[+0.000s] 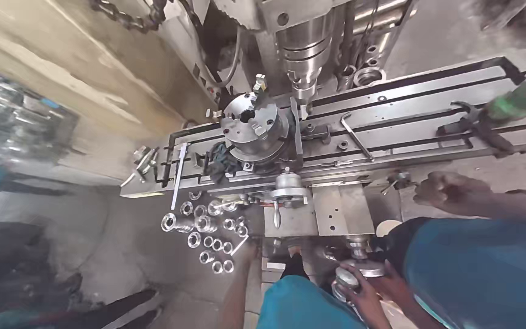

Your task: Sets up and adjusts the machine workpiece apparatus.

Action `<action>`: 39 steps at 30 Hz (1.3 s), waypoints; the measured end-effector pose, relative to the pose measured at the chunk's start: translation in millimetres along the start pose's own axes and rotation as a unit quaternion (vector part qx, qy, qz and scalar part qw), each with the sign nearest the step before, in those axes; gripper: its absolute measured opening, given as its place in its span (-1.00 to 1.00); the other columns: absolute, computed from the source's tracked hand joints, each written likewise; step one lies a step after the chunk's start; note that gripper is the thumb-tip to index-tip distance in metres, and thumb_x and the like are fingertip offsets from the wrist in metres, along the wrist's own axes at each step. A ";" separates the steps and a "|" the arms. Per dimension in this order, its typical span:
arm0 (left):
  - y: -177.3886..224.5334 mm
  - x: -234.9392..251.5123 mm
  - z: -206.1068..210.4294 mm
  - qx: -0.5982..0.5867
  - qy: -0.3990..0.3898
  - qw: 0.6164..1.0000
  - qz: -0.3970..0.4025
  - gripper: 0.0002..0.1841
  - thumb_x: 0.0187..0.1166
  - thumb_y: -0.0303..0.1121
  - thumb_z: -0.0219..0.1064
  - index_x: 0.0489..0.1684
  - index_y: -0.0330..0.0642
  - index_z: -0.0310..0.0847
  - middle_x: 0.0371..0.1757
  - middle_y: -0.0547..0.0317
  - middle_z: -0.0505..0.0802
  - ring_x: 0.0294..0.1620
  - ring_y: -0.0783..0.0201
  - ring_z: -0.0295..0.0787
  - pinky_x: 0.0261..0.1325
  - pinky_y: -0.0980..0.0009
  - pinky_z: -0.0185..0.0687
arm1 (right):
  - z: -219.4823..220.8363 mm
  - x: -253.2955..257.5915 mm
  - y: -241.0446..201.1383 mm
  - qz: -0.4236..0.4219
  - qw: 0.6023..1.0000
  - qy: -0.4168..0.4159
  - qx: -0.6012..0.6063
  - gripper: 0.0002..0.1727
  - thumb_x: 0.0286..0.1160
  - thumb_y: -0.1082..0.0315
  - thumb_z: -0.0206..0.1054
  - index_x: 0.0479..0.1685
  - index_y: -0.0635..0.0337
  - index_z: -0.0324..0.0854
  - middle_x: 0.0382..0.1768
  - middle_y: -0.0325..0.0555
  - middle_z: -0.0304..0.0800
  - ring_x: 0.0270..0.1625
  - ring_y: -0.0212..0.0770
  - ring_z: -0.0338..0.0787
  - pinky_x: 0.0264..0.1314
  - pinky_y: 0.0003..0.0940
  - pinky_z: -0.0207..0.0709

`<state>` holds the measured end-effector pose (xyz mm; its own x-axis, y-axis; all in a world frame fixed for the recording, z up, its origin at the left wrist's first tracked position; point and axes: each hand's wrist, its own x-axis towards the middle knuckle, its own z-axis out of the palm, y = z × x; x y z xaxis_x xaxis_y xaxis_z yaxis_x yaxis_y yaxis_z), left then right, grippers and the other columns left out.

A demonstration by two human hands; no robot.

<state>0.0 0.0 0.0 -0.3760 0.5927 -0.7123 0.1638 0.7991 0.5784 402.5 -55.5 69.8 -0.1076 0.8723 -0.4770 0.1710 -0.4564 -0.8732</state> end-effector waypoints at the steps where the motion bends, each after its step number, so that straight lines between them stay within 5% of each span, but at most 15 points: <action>1: 19.2 5.4 -5.3 -0.016 0.044 0.998 0.032 -0.58 0.76 -0.27 0.21 0.49 -0.31 0.51 0.23 -0.25 0.81 0.09 -0.08 0.83 0.17 -0.06 0.76 | 1.1 0.1 -2.7 0.006 1.000 0.004 0.001 -0.27 0.22 0.49 0.56 0.55 0.12 0.52 0.39 -0.04 0.73 0.27 -0.21 0.80 0.29 -0.17 0.74; 6: 108.9 0.8 -32.3 -0.124 0.207 0.959 0.150 -0.56 0.79 -0.28 0.18 0.50 -0.41 0.43 0.17 -0.29 0.79 0.02 -0.03 0.80 0.08 -0.01 0.75 | 1.4 3.2 -13.2 -0.015 0.998 0.058 0.036 -0.25 0.20 0.57 0.57 0.56 0.29 0.48 0.40 0.10 0.70 0.34 -0.15 0.78 0.40 -0.15 0.70; 12: 234.0 -50.5 -82.2 -0.156 0.320 0.851 0.388 -0.62 0.70 -0.46 0.19 0.36 -0.57 0.40 0.04 -0.10 0.73 -0.07 0.33 0.73 0.02 0.37 0.74 | 4.4 17.1 -22.7 -0.036 0.997 0.028 0.064 -0.29 0.27 0.44 0.59 0.56 0.12 0.54 0.46 -0.09 0.69 0.37 -0.25 0.76 0.41 -0.23 0.72; 16: 310.6 -69.6 -107.5 -0.135 0.302 0.751 0.571 -0.63 0.67 -0.48 0.21 0.30 -0.60 0.34 0.02 0.02 0.73 -0.03 0.37 0.74 0.11 0.37 0.74 | 14.5 33.9 -22.3 -0.055 0.997 -0.003 0.055 -0.29 0.30 0.35 0.60 0.57 0.03 0.54 0.45 -0.12 0.70 0.36 -0.25 0.77 0.41 -0.19 0.71; 21: 380.7 -80.1 -109.5 -0.025 0.286 0.684 0.670 -0.63 0.70 -0.40 0.21 0.32 -0.49 0.38 0.14 0.00 0.75 0.13 0.29 0.73 0.21 0.29 0.70 | 24.0 40.5 -48.7 -0.055 0.987 0.030 0.151 -0.25 0.24 0.42 0.55 0.60 0.11 0.50 0.45 -0.09 0.70 0.32 -0.24 0.78 0.33 -0.22 0.74; 26: 423.0 -69.1 -89.3 0.123 0.296 0.714 0.622 -0.46 0.66 -0.15 0.26 0.48 -0.36 0.43 0.38 -0.21 0.69 0.28 0.14 0.72 0.26 0.20 0.70 | 39.1 60.8 -115.1 -0.130 0.902 0.125 0.392 -0.24 0.31 0.46 0.47 0.65 0.18 0.37 0.27 0.00 0.75 -0.08 -0.17 0.85 -0.15 -0.24 0.82; 29: 429.4 -53.2 -80.0 0.146 0.250 0.711 0.641 -0.44 0.70 -0.08 0.21 0.49 -0.35 0.44 0.39 -0.18 0.67 0.39 0.13 0.64 0.47 0.17 0.56 | 48.2 88.2 -168.2 -0.188 0.844 0.175 0.472 -0.21 0.45 0.41 0.43 0.73 0.13 0.19 0.22 -0.03 0.73 -0.08 -0.21 0.85 -0.09 -0.26 0.82; 31: 430.4 -40.6 -81.1 0.130 0.212 0.710 0.659 -0.48 0.73 -0.09 0.14 0.47 -0.32 0.45 0.32 -0.06 0.71 0.27 0.25 0.70 0.36 0.22 0.62 | 52.6 110.6 -202.4 -0.216 0.827 0.206 0.478 -0.21 0.50 0.44 0.37 0.76 0.13 0.12 0.20 -0.01 0.72 -0.06 -0.21 0.85 -0.04 -0.26 0.83; 35: 429.3 -34.8 -80.4 0.102 0.171 0.678 0.708 -0.59 0.82 -0.28 0.05 0.47 -0.37 0.42 0.31 0.09 0.72 0.23 0.38 0.69 0.32 0.31 0.65 | 63.6 159.6 -252.1 -0.247 0.817 0.252 0.457 -0.26 0.55 0.49 0.31 0.77 -0.10 0.23 0.19 -0.07 0.72 -0.06 -0.22 0.84 -0.02 -0.27 0.82; 39: 427.4 -34.8 -77.7 0.062 0.187 0.643 0.741 -0.67 0.83 -0.32 0.05 0.36 -0.36 0.42 0.23 0.23 0.76 0.25 0.39 0.68 0.34 0.28 0.60 | 77.5 193.1 -276.8 -0.267 0.799 0.295 0.451 -0.30 0.58 0.47 0.32 0.75 -0.08 0.26 0.21 -0.11 0.72 -0.05 -0.27 0.83 -0.04 -0.34 0.81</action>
<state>12.3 313.1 302.9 0.0876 0.6654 0.7413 0.6573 -0.5978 0.4589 258.5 225.7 211.6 0.5968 0.7941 -0.1154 -0.5491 0.2992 -0.7803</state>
